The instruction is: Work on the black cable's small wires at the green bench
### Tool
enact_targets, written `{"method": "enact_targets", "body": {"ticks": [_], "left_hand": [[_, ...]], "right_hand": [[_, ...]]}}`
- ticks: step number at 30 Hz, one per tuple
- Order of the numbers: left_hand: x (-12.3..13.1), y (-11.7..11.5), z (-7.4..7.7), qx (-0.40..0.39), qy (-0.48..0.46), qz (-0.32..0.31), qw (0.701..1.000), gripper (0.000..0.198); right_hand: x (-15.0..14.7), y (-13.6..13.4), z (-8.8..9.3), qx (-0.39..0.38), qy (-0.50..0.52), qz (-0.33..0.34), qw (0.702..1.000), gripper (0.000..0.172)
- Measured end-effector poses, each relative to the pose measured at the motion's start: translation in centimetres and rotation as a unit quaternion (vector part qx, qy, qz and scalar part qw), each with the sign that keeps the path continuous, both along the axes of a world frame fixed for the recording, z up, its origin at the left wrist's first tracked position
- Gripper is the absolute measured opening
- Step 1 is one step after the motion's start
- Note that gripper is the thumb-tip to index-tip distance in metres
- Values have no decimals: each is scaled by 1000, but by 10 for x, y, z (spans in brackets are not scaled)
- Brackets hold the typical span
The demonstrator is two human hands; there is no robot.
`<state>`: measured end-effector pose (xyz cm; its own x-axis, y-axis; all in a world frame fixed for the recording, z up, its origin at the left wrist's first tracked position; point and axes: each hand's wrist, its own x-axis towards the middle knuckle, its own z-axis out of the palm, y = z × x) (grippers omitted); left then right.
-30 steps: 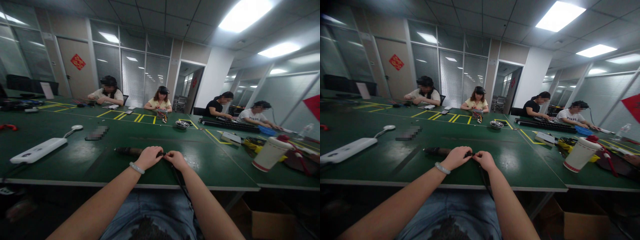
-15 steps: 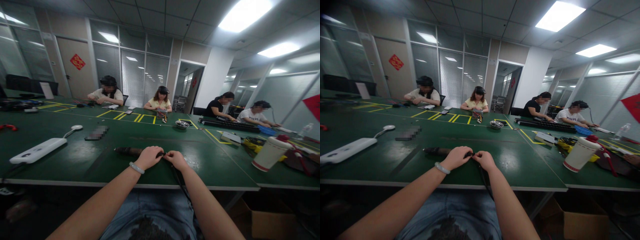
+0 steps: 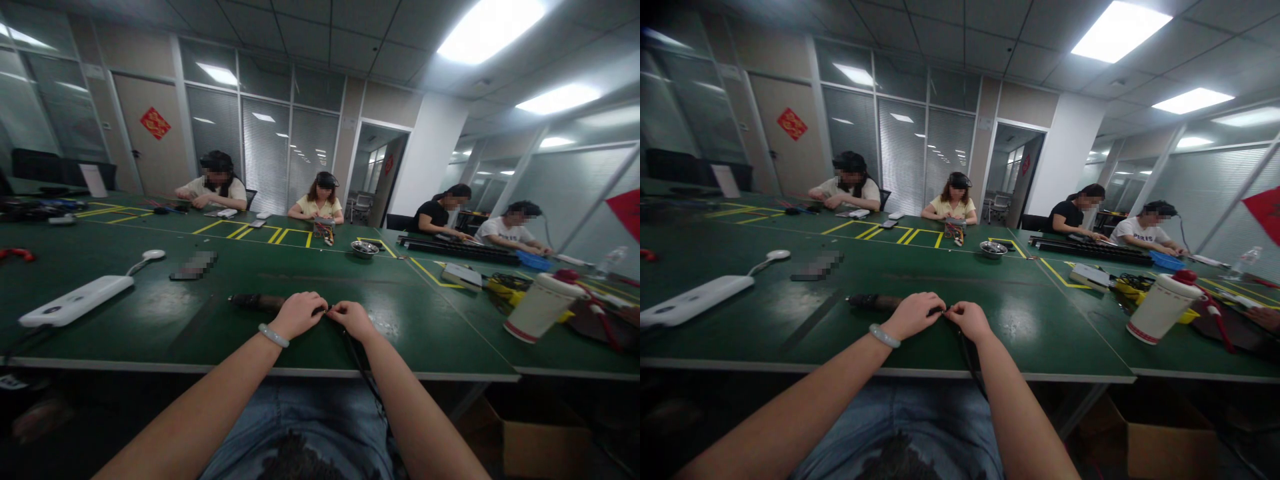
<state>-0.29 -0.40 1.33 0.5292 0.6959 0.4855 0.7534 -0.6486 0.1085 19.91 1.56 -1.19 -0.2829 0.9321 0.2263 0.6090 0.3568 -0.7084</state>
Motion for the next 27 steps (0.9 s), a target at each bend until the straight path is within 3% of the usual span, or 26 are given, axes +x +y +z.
{"method": "enact_targets", "body": {"ticks": [8,19,27], "left_hand": [[1,-1,0,-3,0,32,999,16],[0,1,0,-2,3,1,1000,15],[0,0,-1,-5,1,36,999,16]], "right_hand": [[1,0,-1,3,-1,0,1000,27],[0,0,0,-2,-7,-1,1000,28],[0,-1,1,1,-8,-6,1000,26]]}}
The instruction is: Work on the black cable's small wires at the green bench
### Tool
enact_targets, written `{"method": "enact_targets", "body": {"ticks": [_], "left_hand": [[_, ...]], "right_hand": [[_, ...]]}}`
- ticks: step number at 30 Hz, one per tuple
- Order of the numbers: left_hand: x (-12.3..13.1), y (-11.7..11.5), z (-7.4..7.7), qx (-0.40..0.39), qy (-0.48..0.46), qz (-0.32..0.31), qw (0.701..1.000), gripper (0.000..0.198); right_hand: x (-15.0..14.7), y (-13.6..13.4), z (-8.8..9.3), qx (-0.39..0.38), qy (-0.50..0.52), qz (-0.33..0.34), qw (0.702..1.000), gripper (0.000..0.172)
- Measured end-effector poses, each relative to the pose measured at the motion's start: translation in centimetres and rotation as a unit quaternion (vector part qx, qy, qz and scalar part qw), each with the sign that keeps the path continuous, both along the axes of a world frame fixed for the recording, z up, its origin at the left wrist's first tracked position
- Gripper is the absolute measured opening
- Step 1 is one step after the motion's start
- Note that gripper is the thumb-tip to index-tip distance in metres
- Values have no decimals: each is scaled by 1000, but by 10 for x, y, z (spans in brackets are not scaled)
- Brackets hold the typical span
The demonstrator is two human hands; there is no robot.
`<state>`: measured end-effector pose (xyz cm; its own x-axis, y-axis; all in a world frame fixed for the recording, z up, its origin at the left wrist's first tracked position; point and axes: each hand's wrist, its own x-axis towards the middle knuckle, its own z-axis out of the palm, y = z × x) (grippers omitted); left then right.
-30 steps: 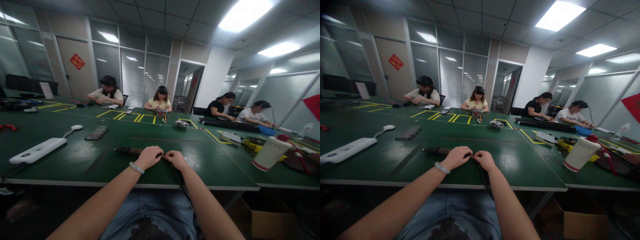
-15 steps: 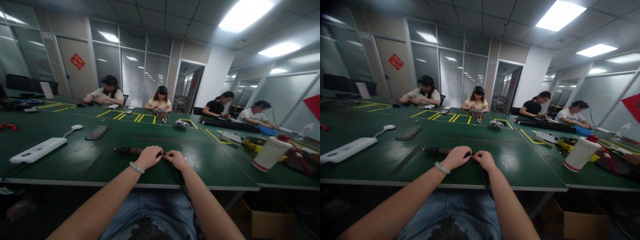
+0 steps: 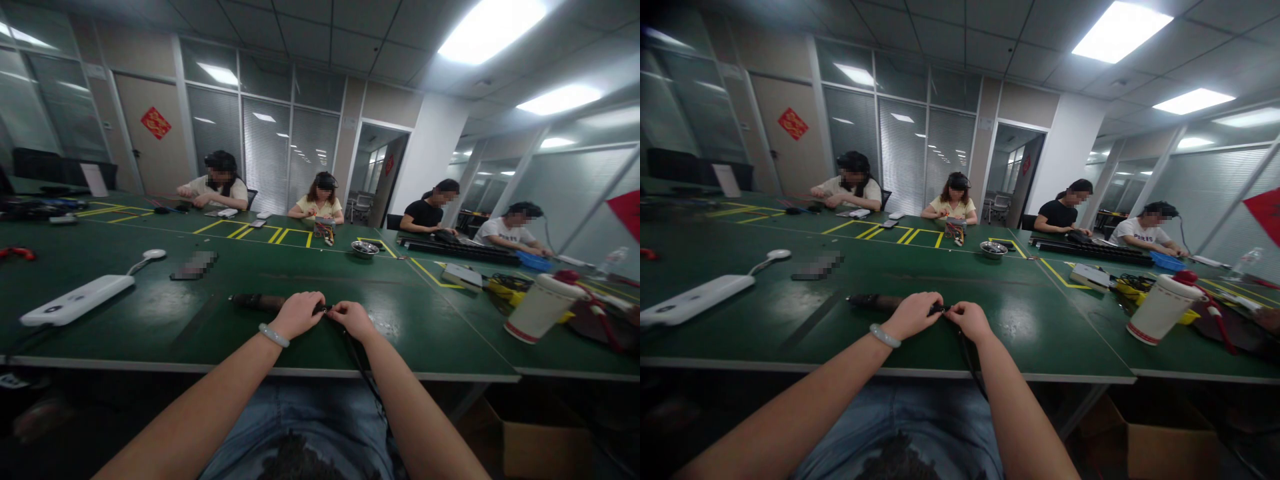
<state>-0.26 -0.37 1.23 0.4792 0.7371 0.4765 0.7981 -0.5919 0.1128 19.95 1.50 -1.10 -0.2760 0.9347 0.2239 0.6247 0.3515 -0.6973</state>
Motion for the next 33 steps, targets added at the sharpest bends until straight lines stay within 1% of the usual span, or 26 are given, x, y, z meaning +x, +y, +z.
{"method": "enact_targets", "body": {"ticks": [6,11,14,17,19,24,29,33], "left_hand": [[0,-1,2,-2,10,-20,1000,13],[0,-1,2,1,8,-31,999,13],[0,-2,2,-1,6,-27,1000,15],[0,-2,2,-5,-2,-7,1000,20],[0,-1,1,-6,-3,-1,1000,20],[-1,1,-1,3,3,-21,1000,12],[-1,1,0,4,5,-33,999,14],[0,0,1,3,6,-23,1000,16]], "right_hand": [[0,0,0,-1,6,7,1000,26],[0,2,-3,-1,3,6,1000,26],[0,2,-2,1,0,3,1000,26],[0,1,0,2,-3,0,1000,27],[0,1,0,3,-4,0,1000,28],[-1,2,-2,5,1,7,1000,27],[0,2,-2,7,-1,4,1000,28],[-1,0,0,2,2,2,1000,28]]}}
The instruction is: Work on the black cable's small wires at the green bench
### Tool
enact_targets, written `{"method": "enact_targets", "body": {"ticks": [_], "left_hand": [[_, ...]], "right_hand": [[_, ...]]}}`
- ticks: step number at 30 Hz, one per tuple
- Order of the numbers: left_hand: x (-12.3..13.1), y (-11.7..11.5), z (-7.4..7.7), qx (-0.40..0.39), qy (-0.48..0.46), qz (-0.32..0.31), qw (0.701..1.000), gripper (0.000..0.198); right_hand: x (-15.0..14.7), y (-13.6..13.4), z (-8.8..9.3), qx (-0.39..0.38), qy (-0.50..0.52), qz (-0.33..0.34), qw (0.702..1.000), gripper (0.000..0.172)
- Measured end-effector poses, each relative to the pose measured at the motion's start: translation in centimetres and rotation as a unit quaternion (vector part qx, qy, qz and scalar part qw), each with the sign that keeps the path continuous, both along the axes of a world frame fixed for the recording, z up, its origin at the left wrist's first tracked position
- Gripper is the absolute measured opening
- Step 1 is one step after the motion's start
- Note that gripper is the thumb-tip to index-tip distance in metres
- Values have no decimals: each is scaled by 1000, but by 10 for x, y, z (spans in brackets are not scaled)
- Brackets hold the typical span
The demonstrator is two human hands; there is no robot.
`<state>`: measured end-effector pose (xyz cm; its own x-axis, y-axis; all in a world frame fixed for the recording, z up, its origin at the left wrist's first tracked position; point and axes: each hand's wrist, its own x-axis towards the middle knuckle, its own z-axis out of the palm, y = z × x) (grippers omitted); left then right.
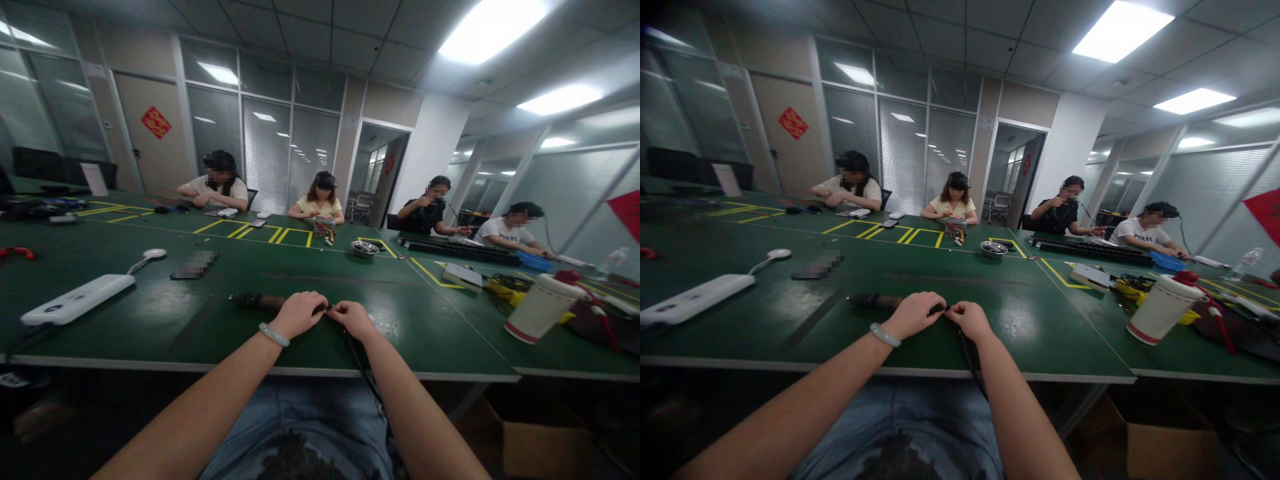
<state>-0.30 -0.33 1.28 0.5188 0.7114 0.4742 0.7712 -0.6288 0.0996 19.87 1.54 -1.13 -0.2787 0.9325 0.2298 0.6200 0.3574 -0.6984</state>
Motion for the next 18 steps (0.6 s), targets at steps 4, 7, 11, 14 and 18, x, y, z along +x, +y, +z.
{"method": "enact_targets", "body": {"ticks": [4,7,11,14,18], "left_hand": [[0,0,0,-2,-8,28,1000,21],[0,-1,2,-5,-5,22,1000,16],[0,-2,3,-9,4,3,1000,13],[0,-2,3,-9,3,-2,1000,14],[0,-1,1,-5,-1,4,1000,17]], "right_hand": [[-1,-1,2,-6,-10,-8,1000,29],[0,-1,3,-1,-6,-1,1000,28],[0,-2,2,-2,-1,2,1000,28],[0,-1,0,-4,-3,-2,1000,29],[1,0,-1,-1,1,3,1000,28]]}}
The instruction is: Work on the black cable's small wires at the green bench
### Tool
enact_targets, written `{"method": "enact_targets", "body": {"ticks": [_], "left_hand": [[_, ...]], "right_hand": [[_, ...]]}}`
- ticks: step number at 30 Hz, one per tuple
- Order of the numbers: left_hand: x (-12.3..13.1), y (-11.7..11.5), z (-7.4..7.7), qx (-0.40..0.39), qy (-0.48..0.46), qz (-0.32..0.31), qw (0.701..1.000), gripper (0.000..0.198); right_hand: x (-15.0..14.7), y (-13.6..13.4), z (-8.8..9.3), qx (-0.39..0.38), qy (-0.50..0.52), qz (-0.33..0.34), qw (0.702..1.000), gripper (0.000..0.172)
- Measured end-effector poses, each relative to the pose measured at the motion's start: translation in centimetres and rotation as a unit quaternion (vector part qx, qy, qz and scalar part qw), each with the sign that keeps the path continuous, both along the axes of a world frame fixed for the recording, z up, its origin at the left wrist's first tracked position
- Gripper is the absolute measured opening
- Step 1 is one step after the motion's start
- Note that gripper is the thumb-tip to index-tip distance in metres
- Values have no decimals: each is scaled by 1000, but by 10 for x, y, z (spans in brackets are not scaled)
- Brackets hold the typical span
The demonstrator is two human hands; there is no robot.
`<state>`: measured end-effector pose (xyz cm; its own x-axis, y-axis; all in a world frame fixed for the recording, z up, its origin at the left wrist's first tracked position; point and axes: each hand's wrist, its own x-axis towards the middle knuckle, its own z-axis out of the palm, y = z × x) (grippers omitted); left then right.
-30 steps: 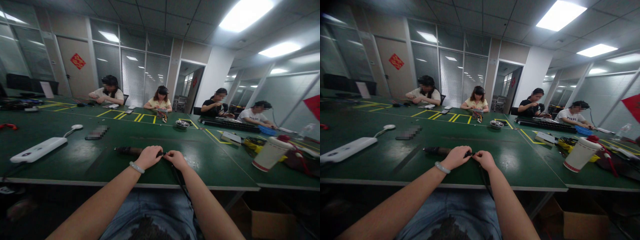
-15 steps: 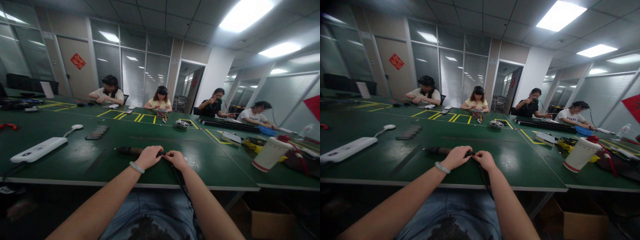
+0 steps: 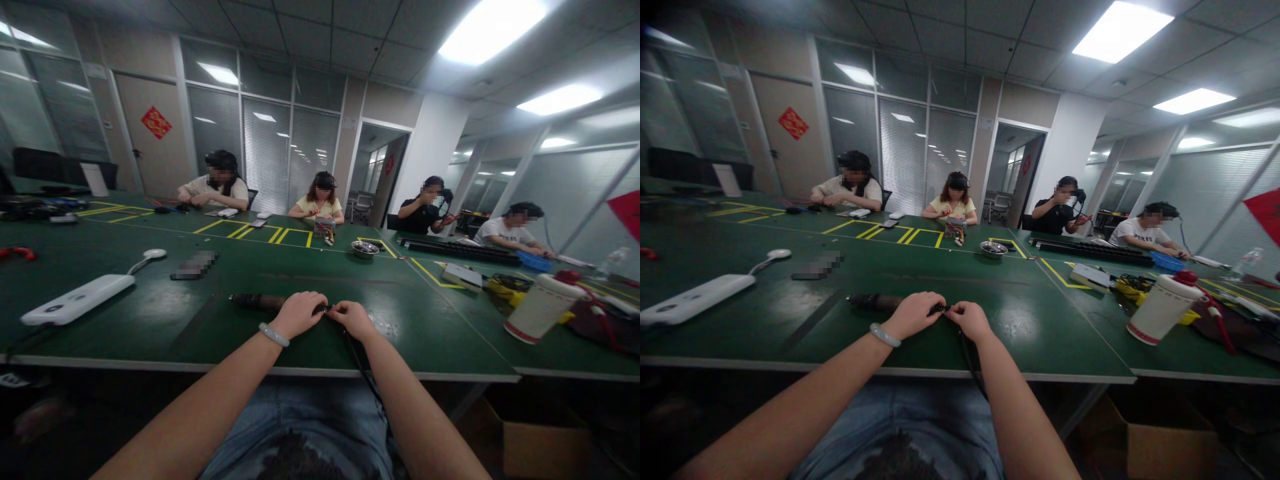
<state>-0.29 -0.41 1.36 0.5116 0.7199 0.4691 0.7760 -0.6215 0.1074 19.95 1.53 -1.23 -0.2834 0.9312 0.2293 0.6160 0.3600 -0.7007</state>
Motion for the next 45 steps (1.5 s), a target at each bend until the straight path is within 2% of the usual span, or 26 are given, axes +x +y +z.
{"method": "enact_targets", "body": {"ticks": [4,13,22,28,39,45], "left_hand": [[0,1,-1,-3,-4,22,1000,20],[1,-2,3,1,2,0,1000,12],[1,-2,1,-5,8,29,1000,19],[0,-2,3,-2,4,2,1000,10],[0,-2,3,-6,3,12,1000,15],[0,-2,3,-1,0,-1,1000,12]], "right_hand": [[-1,0,2,-2,-3,-4,1000,28],[-1,-3,5,-2,0,0,1000,26],[0,-1,1,0,-2,-3,1000,28],[0,0,1,0,-1,-1,1000,27],[-1,-1,1,-5,-2,-5,1000,26],[-1,-2,3,-6,2,-3,1000,27]]}}
